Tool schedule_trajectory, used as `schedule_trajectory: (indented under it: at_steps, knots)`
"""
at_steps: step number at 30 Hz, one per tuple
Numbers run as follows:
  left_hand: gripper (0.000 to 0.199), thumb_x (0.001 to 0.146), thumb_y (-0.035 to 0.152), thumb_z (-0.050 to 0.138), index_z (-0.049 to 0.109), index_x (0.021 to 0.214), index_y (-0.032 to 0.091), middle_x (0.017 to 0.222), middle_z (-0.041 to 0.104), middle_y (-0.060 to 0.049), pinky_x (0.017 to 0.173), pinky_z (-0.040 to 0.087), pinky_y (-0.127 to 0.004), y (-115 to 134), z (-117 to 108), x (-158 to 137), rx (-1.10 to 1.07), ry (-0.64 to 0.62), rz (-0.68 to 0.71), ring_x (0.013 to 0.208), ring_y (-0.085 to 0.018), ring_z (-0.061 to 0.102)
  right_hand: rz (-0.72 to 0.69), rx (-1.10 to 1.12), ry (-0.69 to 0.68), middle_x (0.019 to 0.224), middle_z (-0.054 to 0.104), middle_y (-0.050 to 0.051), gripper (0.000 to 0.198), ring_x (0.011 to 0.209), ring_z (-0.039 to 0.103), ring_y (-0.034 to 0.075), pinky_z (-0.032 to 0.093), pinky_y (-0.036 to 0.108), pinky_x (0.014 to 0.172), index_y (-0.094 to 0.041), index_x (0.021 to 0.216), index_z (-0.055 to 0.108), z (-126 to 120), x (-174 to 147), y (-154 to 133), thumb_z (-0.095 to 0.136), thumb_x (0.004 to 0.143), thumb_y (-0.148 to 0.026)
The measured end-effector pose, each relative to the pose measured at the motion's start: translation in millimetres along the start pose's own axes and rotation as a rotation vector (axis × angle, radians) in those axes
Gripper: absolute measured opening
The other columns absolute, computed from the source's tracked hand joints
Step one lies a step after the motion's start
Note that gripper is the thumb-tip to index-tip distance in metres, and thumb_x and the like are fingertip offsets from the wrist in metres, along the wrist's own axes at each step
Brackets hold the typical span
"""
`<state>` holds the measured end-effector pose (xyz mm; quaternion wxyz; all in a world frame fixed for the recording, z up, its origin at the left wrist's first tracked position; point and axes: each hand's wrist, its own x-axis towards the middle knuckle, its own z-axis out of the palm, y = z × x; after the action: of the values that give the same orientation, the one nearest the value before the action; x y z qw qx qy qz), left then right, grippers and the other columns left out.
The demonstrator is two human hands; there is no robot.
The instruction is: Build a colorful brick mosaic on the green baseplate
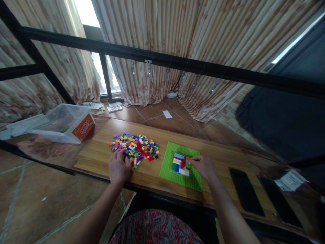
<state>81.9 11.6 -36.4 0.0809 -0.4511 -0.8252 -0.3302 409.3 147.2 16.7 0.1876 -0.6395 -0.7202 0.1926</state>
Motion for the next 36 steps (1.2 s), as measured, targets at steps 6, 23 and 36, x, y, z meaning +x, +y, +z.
schedule_trajectory:
  at_steps: [6,23,36]
  knots:
    - [0.036,0.082,0.021,0.049,0.057,0.116,0.013,0.121,0.059,-0.015,0.101,0.041,-0.043,0,-1,0,0.004,-0.005,-0.002,0.114,-0.029,0.053,0.016,-0.035,-0.017,0.062,0.07,0.004,0.013,0.059,0.062,0.02,0.038,0.029,0.054,-0.022,0.065,0.074,-4,2,1,0.063,0.067,-0.029]
    - [0.035,0.081,0.021,0.048,0.057,0.115,0.014,0.12,0.058,-0.014,0.102,0.041,-0.042,0,0,0,-0.005,-0.003,-0.005,0.115,-0.028,0.052,-0.027,-0.102,0.011,0.065,0.07,0.005,0.011,0.061,0.063,0.021,0.039,0.03,0.056,-0.022,0.064,0.073,1,2,-2,0.064,0.067,-0.026]
    - [0.035,0.082,0.02,0.05,0.058,0.114,0.013,0.121,0.058,-0.015,0.102,0.04,-0.042,1,-1,0,0.004,0.006,0.005,0.116,-0.029,0.051,0.019,0.052,-0.009,0.064,0.07,0.005,0.022,0.059,0.062,0.019,0.041,0.03,0.059,-0.02,0.071,0.073,9,-4,0,0.061,0.071,-0.038]
